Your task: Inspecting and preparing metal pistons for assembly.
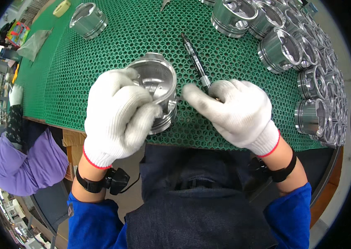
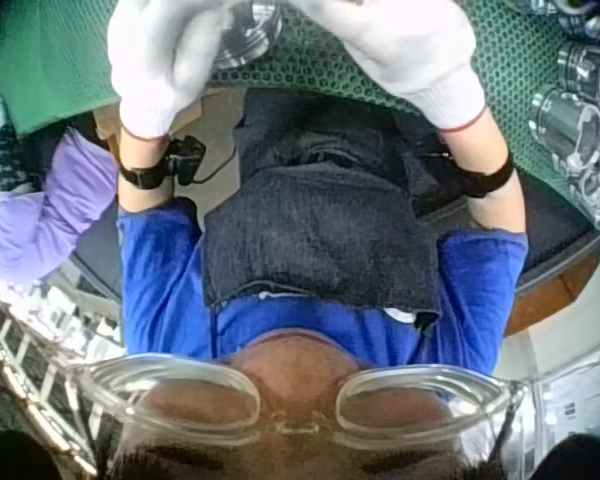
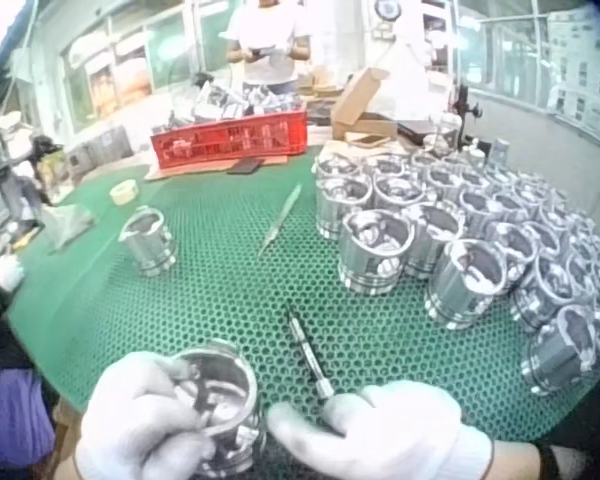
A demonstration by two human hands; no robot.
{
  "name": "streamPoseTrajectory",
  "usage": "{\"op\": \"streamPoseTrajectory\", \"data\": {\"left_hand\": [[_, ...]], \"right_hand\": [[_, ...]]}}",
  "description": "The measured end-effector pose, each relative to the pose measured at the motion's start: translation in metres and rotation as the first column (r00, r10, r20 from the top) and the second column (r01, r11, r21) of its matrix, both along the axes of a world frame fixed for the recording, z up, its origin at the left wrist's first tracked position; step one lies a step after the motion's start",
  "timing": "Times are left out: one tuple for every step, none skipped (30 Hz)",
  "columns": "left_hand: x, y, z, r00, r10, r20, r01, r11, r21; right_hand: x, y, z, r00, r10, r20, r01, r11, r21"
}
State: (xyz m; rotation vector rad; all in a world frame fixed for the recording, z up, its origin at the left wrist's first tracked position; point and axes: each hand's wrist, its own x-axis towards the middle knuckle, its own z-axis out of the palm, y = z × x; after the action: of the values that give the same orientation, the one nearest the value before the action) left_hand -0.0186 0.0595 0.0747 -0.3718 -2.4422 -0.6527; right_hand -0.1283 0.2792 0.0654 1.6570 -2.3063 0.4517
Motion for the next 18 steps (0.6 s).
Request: {"op": "streamPoseTrajectory", "data": {"left_hand": [[0.003,0.0,0.002,1.0,-0.006,0.003,0.006,1.0,0.005],[0.007,0.001,0.003,1.0,-0.004,0.026,0.004,1.0,0.004],[0.011,0.001,0.002,0.999,-0.002,0.05,0.002,1.0,0.005],[0.015,0.001,0.0,1.0,-0.015,-0.006,0.015,0.999,-0.045],[0.022,0.007,0.0,1.0,-0.002,0.0,0.002,0.998,-0.056],[0.028,0.013,-0.001,1.0,-0.021,0.012,0.022,0.996,-0.085],[0.032,0.017,-0.005,0.998,-0.054,0.013,0.055,0.993,-0.1],[0.041,0.016,-0.013,0.996,-0.051,0.07,0.059,0.992,-0.112],[0.044,0.009,-0.014,0.997,-0.032,0.065,0.039,0.993,-0.111],[0.04,0.0,-0.012,0.982,-0.138,0.132,0.148,0.987,-0.065],[0.039,-0.004,-0.008,0.951,-0.243,0.193,0.25,0.968,-0.013],[0.041,0.0,-0.001,0.987,-0.114,0.116,0.115,0.993,0.0],[0.053,0.0,0.0,0.988,0.1,0.122,-0.092,0.993,-0.068],[0.056,-0.002,0.003,0.948,0.193,0.254,-0.146,0.97,-0.194],[0.058,-0.002,0.007,0.881,0.297,0.368,-0.178,0.929,-0.325],[0.068,0.003,-0.004,0.863,0.308,0.401,-0.238,0.947,-0.215],[0.075,0.009,0.002,0.803,0.305,0.512,-0.249,0.952,-0.177],[0.08,0.011,0.007,0.786,0.252,0.564,-0.219,0.967,-0.127]], "right_hand": [[0.003,-0.005,0.001,0.999,-0.012,-0.034,0.01,0.997,-0.073],[0.007,-0.007,0.002,0.999,-0.018,-0.03,0.016,0.998,-0.066],[0.013,-0.009,0.002,0.995,-0.08,0.062,0.08,0.997,-0.004],[0.018,-0.013,0.003,0.982,-0.119,0.15,0.112,0.992,0.053],[0.025,-0.013,0.013,0.923,-0.197,0.33,0.119,0.963,0.241],[0.023,-0.011,0.009,0.837,-0.129,0.532,0.033,0.982,0.186],[0.018,0.001,0.006,0.714,-0.075,0.696,-0.024,0.991,0.132],[0.0,0.011,0.008,0.575,0.056,0.816,-0.217,0.972,0.087],[-0.003,0.016,0.015,0.442,-0.014,0.897,-0.214,0.969,0.12],[-0.003,0.016,0.02,0.448,-0.092,0.889,-0.013,0.994,0.109],[-0.003,0.015,0.023,0.438,-0.166,0.883,0.187,0.978,0.091],[-0.008,0.012,0.017,0.546,-0.162,0.822,0.214,0.975,0.05],[-0.016,0.006,0.008,0.748,-0.136,0.65,0.135,0.989,0.052],[-0.017,-0.001,0.006,0.818,-0.24,0.522,0.187,0.97,0.152],[-0.016,-0.011,0.006,0.867,-0.329,0.375,0.252,0.938,0.24],[-0.016,-0.017,0.003,0.867,-0.329,0.374,0.252,0.938,0.24],[-0.016,-0.023,0.001,0.872,-0.373,0.317,0.282,0.912,0.299],[-0.017,-0.025,0.001,0.873,-0.417,0.253,0.317,0.879,0.356]]}}
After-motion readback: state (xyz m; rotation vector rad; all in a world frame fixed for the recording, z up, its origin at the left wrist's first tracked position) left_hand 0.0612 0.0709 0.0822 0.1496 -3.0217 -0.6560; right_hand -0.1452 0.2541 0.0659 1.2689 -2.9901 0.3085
